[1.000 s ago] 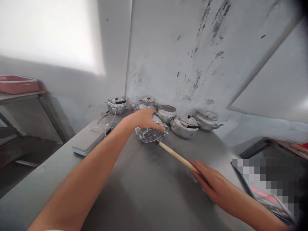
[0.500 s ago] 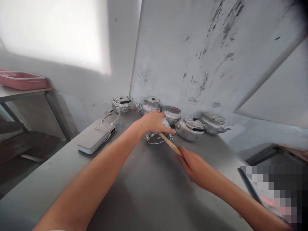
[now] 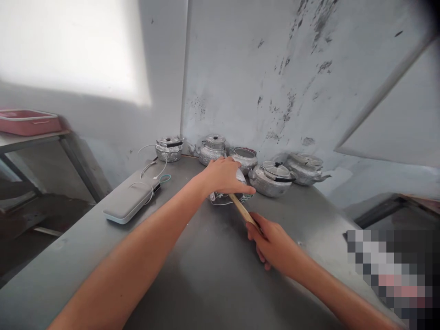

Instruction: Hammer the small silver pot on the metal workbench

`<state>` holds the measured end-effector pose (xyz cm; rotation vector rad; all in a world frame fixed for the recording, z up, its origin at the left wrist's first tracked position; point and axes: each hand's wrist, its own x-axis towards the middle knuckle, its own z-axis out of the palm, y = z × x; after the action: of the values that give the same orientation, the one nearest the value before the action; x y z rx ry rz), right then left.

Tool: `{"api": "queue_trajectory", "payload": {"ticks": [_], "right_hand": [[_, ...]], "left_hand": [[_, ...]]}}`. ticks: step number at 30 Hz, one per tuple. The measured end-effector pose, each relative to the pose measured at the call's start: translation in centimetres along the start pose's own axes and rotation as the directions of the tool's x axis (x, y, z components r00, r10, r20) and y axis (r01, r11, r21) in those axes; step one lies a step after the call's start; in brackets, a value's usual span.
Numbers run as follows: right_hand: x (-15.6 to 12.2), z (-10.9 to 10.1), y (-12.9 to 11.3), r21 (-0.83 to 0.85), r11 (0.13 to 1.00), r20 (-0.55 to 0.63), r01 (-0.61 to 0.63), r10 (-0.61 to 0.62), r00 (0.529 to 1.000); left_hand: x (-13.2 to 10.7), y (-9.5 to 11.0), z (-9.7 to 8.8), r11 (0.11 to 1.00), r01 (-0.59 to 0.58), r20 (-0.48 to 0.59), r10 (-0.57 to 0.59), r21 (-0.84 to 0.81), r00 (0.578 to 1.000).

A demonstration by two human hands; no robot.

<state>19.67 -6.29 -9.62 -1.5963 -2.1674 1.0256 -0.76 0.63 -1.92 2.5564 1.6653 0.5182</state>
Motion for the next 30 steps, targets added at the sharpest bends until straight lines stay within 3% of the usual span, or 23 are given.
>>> {"api": "queue_trajectory", "payload": {"ticks": [5,11,15,19,22,26,30], "right_hand": [[-0.22,0.43,-0.34,0.041,0.999,-0.004,-0.018,0.018,1.000],[-0.21,0.74,-0.23,-0.054,0.986,-0.160,0.159,-0.166,0.973],[0.04,0.80,0.11,-0.098,0.980,-0.128,0.172,-0.184,0.975],[0.10,0.72,0.05,-0.095,0.978,-0.185,0.183,-0.198,0.962],[0.05,0.59,-0.02,-0.118,0.978,-0.144,0.170,-0.186,0.972],[-0.01,0.64,0.02,-0.099,0.979,-0.179,0.179,-0.194,0.964],[-0.13,0.91,-0.08,-0.103,0.979,-0.132,0.177,-0.190,0.973]], "left_hand": [[-0.06,0.57,0.50,0.993,-0.012,-0.044,0.018,0.116,0.999],[0.27,0.51,0.84,0.990,0.003,-0.067,0.007,0.139,0.998],[0.34,0.70,0.86,0.989,0.005,-0.058,0.004,0.146,0.998],[0.46,0.54,0.86,0.991,-0.002,-0.064,0.011,0.135,0.998],[0.50,0.46,0.73,0.992,0.007,-0.049,-0.001,0.124,0.999],[0.47,0.55,0.61,0.993,0.016,-0.039,-0.012,0.120,0.999],[0.43,0.55,0.66,0.993,0.016,-0.045,-0.011,0.120,0.999]]}}
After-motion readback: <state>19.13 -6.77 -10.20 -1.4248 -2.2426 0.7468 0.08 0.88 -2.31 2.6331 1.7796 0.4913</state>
